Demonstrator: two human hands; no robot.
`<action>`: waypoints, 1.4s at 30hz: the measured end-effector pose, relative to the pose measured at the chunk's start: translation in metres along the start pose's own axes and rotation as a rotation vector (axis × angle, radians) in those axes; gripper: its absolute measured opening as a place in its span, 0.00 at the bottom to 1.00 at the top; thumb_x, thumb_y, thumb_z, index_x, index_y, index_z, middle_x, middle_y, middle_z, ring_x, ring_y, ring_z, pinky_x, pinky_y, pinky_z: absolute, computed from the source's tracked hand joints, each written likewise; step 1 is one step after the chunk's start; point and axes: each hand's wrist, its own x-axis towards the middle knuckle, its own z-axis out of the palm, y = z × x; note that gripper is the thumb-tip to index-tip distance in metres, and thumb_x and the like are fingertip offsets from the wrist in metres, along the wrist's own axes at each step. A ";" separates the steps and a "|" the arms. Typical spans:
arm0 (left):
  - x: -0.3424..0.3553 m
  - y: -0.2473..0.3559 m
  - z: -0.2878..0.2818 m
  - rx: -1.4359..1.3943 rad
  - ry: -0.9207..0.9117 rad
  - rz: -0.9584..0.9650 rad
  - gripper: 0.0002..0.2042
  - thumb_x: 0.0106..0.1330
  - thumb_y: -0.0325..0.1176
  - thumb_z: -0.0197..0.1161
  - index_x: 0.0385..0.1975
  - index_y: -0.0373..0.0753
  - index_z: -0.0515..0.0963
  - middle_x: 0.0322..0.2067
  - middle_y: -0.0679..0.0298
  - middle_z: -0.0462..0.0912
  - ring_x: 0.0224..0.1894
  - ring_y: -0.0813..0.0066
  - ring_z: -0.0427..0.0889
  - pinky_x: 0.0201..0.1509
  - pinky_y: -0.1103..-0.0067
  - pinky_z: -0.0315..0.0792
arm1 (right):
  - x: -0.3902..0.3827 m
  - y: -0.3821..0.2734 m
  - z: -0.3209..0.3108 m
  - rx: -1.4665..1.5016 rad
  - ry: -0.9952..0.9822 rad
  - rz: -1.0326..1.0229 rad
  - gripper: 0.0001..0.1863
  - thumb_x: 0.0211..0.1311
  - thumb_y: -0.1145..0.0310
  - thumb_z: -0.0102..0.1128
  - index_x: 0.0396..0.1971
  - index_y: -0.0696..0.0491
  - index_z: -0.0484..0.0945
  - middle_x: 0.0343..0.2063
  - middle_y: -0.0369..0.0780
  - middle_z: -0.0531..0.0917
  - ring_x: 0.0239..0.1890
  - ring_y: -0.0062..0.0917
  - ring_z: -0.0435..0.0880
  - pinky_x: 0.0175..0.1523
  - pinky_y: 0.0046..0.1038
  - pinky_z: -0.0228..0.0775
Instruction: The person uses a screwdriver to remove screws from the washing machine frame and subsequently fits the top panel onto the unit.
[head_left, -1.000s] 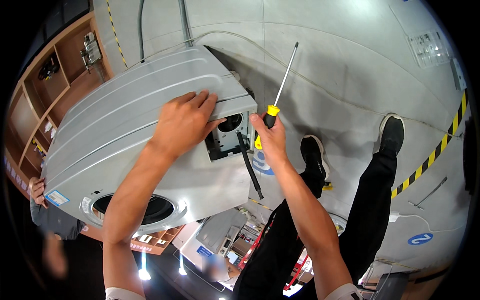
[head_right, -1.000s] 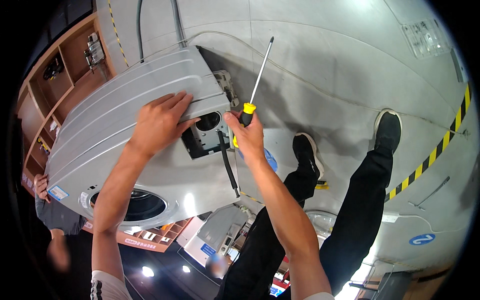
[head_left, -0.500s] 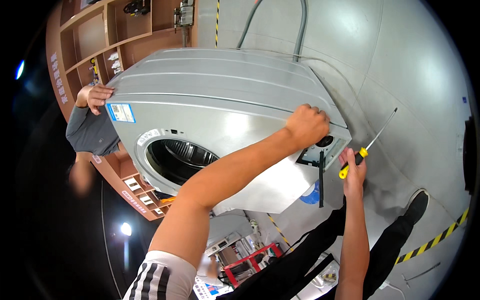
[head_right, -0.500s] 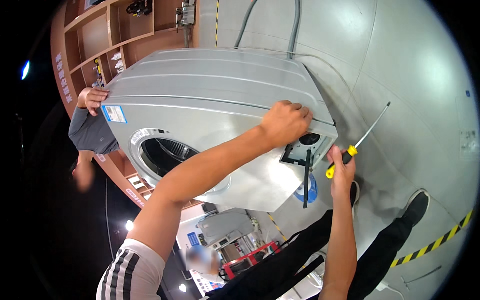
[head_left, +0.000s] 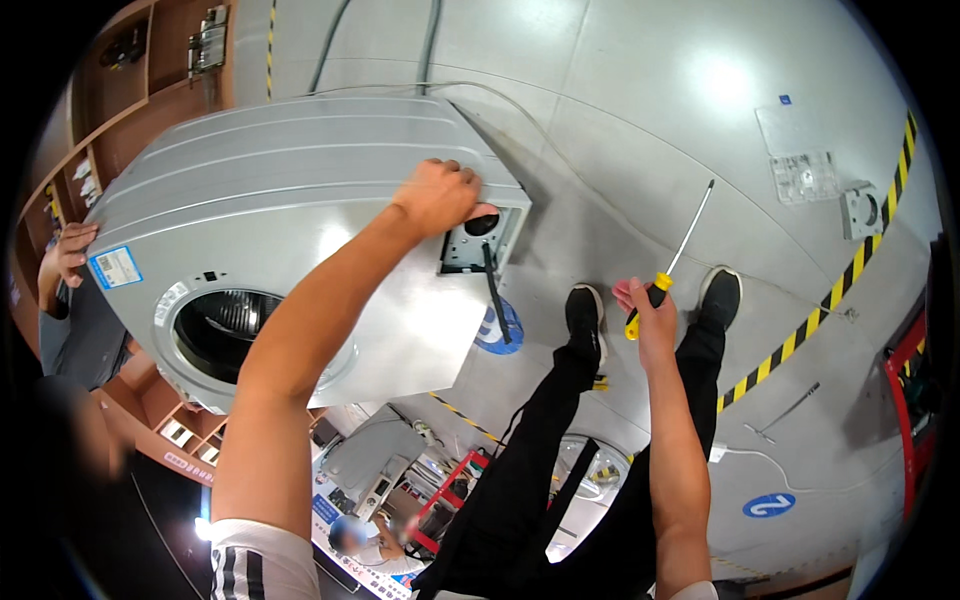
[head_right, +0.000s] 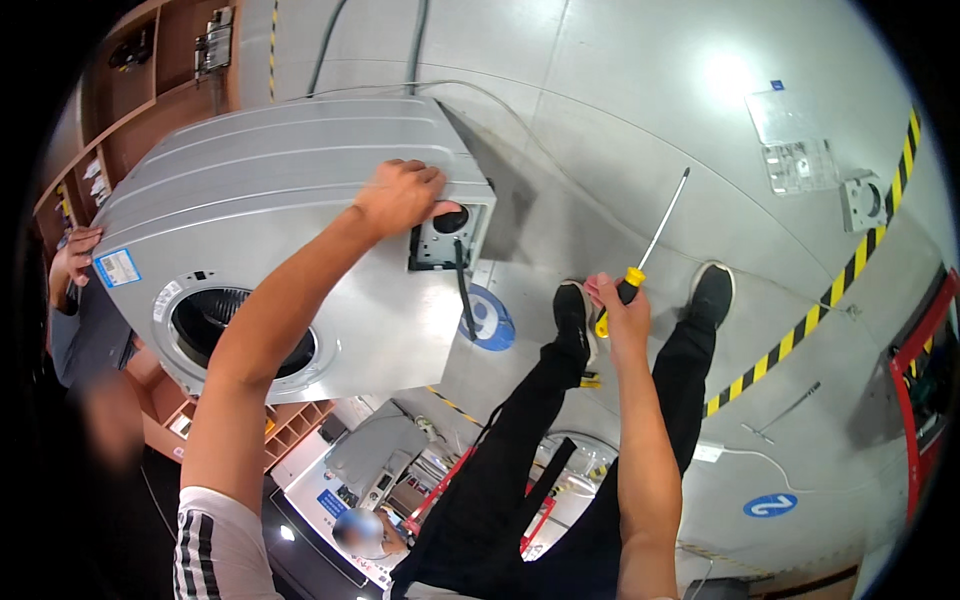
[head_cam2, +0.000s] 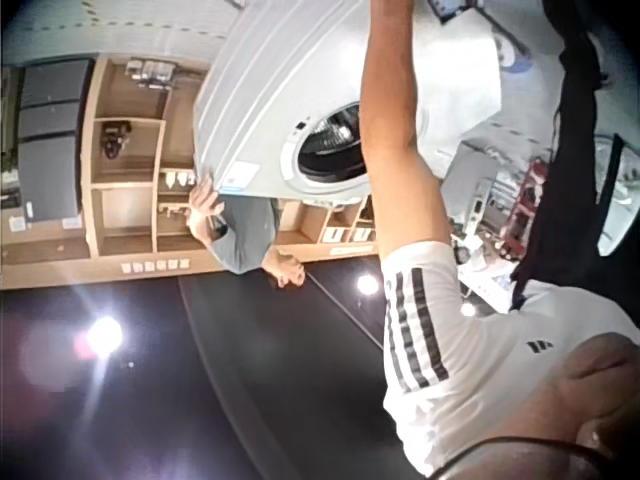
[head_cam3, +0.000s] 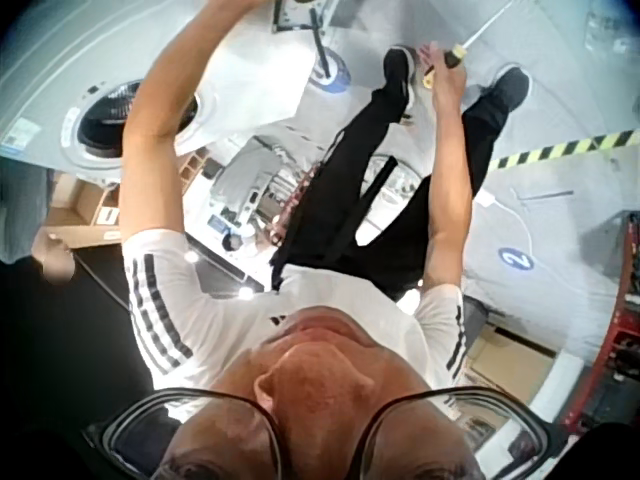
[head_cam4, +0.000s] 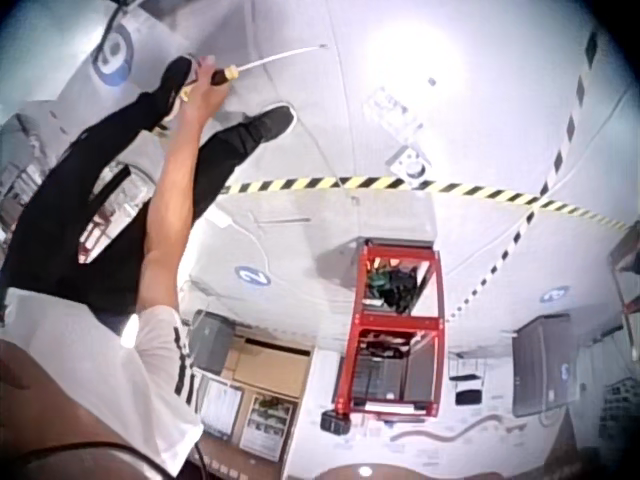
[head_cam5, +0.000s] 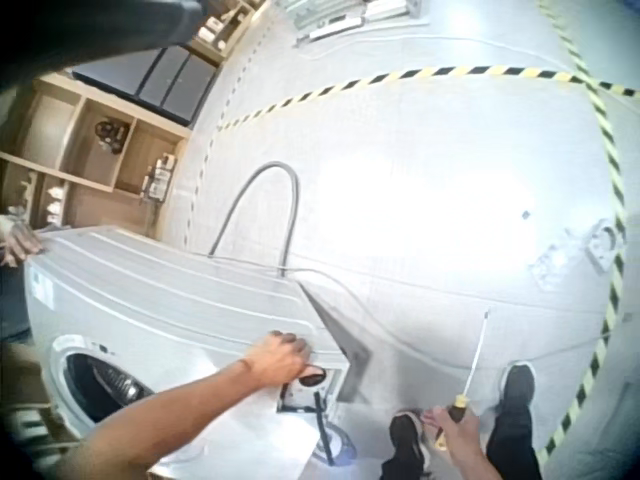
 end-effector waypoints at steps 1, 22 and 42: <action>0.003 0.002 0.000 0.001 0.006 0.006 0.21 0.58 0.53 0.53 0.22 0.38 0.74 0.26 0.64 0.78 0.32 0.67 0.79 0.35 0.75 0.72 | -0.002 0.003 -0.007 -0.008 0.017 0.011 0.11 0.60 0.64 0.57 0.30 0.54 0.67 0.36 0.45 0.80 0.40 0.30 0.81 0.48 0.28 0.71; -0.006 -0.010 0.015 0.026 0.185 0.107 0.26 0.62 0.55 0.47 0.18 0.37 0.75 0.20 0.59 0.77 0.26 0.60 0.78 0.32 0.71 0.71 | -0.009 0.021 -0.022 -0.274 -0.006 0.120 0.16 0.58 0.59 0.59 0.33 0.57 0.70 0.28 0.42 0.79 0.30 0.27 0.81 0.40 0.26 0.72; -0.029 0.027 -0.013 0.126 0.128 -0.197 0.18 0.59 0.49 0.54 0.26 0.37 0.76 0.28 0.58 0.79 0.40 0.61 0.76 0.55 0.60 0.60 | -0.002 0.044 -0.057 -0.704 0.067 0.046 0.20 0.54 0.54 0.62 0.28 0.58 0.71 0.23 0.39 0.80 0.25 0.20 0.80 0.32 0.21 0.71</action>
